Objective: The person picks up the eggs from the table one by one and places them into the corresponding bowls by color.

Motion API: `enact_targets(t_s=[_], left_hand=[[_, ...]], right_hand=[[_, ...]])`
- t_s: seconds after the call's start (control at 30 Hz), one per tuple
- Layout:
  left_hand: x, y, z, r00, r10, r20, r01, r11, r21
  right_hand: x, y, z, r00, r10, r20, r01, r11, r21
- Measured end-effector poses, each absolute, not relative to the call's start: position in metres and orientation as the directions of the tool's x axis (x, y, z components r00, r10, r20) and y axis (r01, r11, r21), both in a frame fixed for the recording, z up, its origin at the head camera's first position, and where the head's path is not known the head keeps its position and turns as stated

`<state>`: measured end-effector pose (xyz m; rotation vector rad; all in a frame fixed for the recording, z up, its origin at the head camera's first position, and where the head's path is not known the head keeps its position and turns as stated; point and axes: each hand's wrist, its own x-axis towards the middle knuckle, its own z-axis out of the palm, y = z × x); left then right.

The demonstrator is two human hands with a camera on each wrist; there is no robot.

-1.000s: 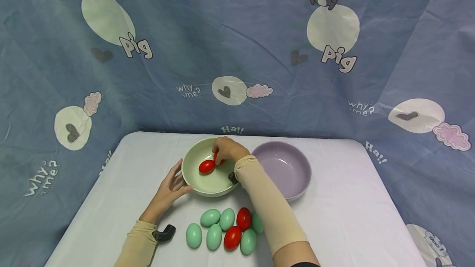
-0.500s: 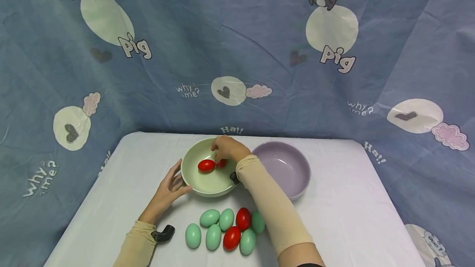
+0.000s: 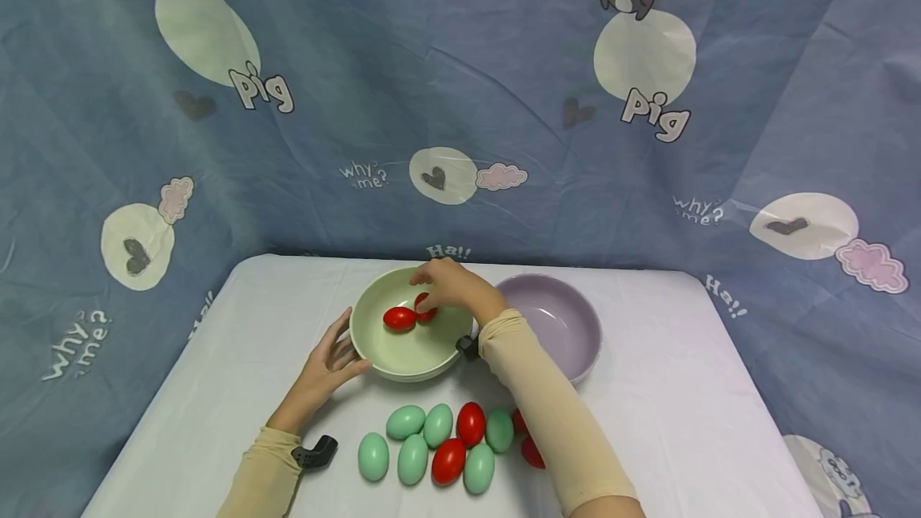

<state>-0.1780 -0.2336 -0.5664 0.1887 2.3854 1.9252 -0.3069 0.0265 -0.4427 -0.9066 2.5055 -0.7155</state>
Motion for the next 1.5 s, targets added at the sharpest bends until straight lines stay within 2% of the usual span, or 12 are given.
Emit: enact_targets(t_s=[0.2, 0.57, 0.7, 0.83, 0.93, 1.33, 1.5], left_hand=[[-0.177, -0.234, -0.565, -0.991, 0.134, 0.023, 0.051, 0.214, 0.975], [-0.178, -0.233, -0.567, -0.989, 0.146, 0.036, 0.066, 0.204, 0.977], [-0.178, -0.233, -0.568, -0.988, 0.148, 0.035, 0.065, 0.205, 0.976], [-0.179, -0.233, -0.567, -0.989, 0.147, 0.035, 0.065, 0.206, 0.976], [-0.179, -0.233, -0.566, -0.989, 0.143, 0.033, 0.063, 0.208, 0.976], [-0.179, -0.233, -0.567, -0.988, 0.149, 0.04, 0.07, 0.204, 0.977], [-0.179, -0.234, -0.566, -0.988, 0.151, 0.034, 0.064, 0.198, 0.978]], right_hand=[[-0.29, 0.039, -0.437, -0.729, -0.677, -0.1, -0.507, 0.633, -0.585], [-0.254, 0.074, -0.437, -0.772, -0.635, 0.001, -0.473, 0.574, -0.669], [-0.238, 0.087, -0.439, -0.77, -0.636, 0.048, -0.509, 0.567, -0.648], [-0.222, 0.099, -0.44, -0.786, -0.616, 0.058, -0.509, 0.591, -0.626], [-0.211, 0.108, -0.442, -0.801, -0.596, 0.055, -0.481, 0.586, -0.653], [-0.17, 0.139, -0.462, -0.793, -0.58, 0.184, -0.524, 0.497, -0.691], [-0.155, 0.15, -0.471, -0.792, -0.541, 0.282, -0.556, 0.448, -0.7]])
